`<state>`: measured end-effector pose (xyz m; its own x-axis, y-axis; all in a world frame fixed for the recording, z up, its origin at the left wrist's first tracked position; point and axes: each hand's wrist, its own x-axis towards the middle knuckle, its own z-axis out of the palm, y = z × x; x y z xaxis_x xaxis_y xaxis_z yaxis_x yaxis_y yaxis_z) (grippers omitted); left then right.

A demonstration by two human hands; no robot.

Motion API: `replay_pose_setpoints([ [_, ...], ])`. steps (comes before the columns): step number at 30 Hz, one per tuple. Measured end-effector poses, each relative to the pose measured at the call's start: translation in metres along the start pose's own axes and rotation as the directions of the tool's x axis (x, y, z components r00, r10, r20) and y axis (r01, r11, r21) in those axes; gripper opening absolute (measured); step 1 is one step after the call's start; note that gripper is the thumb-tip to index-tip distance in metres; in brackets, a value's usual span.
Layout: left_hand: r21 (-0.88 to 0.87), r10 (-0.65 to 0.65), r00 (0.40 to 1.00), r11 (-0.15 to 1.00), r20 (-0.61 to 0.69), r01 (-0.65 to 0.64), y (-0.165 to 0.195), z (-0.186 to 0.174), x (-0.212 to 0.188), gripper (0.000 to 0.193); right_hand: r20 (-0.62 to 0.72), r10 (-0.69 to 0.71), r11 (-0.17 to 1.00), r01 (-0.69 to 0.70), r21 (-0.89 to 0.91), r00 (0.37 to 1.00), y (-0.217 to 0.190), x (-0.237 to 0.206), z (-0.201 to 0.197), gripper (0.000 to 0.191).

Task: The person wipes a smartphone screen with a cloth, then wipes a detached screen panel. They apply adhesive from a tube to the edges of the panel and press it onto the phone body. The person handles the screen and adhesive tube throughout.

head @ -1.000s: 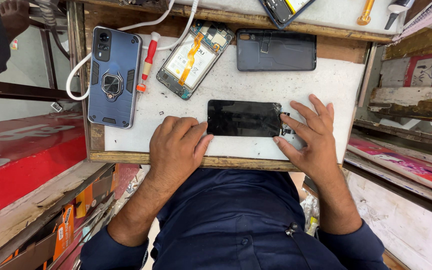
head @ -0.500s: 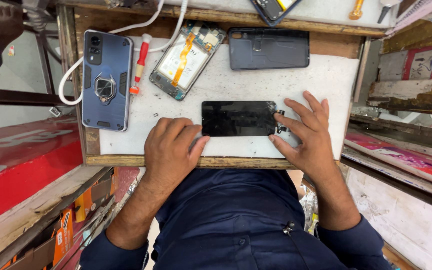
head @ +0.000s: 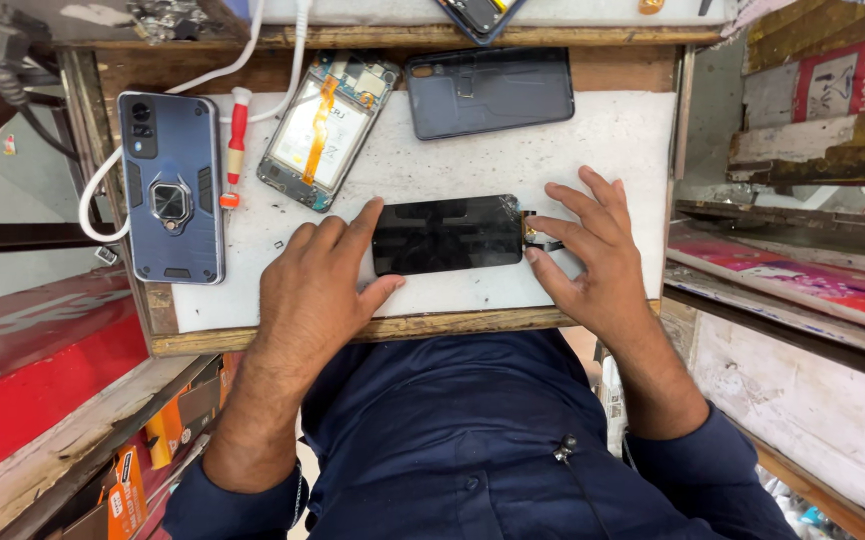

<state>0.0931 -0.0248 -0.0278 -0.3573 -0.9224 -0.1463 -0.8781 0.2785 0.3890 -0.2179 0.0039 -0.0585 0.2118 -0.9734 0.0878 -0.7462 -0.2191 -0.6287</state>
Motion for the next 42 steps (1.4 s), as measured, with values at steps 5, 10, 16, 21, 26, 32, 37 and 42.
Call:
replay_pose_setpoints([
  [5,-0.006,-0.016,1.000,1.000,0.025,0.017,0.001,0.000,0.000,0.089,0.030,-0.022,0.999,0.024,-0.041,0.999,0.001,0.000,0.001,0.031],
  [10,-0.003,-0.025,0.999,1.000,0.045,0.025,-0.001,0.000,0.002,0.090,0.046,-0.038,0.997,0.040,-0.060,0.998,0.001,0.001,0.002,0.023],
  [16,-0.008,-0.033,0.997,0.999,0.067,0.034,-0.001,-0.001,0.004,0.091,0.048,-0.047,0.997,0.049,-0.057,0.998,0.003,0.001,0.004,0.018],
  [21,-0.017,-0.045,0.994,0.999,0.099,0.047,0.000,-0.003,0.007,0.090,0.052,-0.047,0.997,0.050,-0.058,0.998,0.005,0.001,0.005,0.017],
  [26,0.009,-0.054,0.991,0.999,0.124,0.053,0.004,-0.008,0.009,0.090,0.045,-0.050,0.997,0.053,-0.056,0.998,0.005,0.001,0.005,0.018],
  [32,0.065,-0.067,0.985,0.996,0.157,0.057,0.013,-0.018,0.009,0.094,0.031,-0.060,0.997,0.061,-0.051,0.998,0.003,0.002,0.003,0.024],
  [37,-0.025,0.126,0.989,0.991,-0.074,-0.128,0.020,-0.012,0.013,0.085,-0.040,-0.131,0.991,0.131,0.009,0.991,-0.026,0.010,-0.008,0.024],
  [42,-0.071,0.191,0.980,0.978,-0.054,-0.195,0.014,-0.002,0.015,0.059,0.166,-0.446,0.617,0.168,0.769,0.880,-0.067,0.004,-0.057,0.024],
])
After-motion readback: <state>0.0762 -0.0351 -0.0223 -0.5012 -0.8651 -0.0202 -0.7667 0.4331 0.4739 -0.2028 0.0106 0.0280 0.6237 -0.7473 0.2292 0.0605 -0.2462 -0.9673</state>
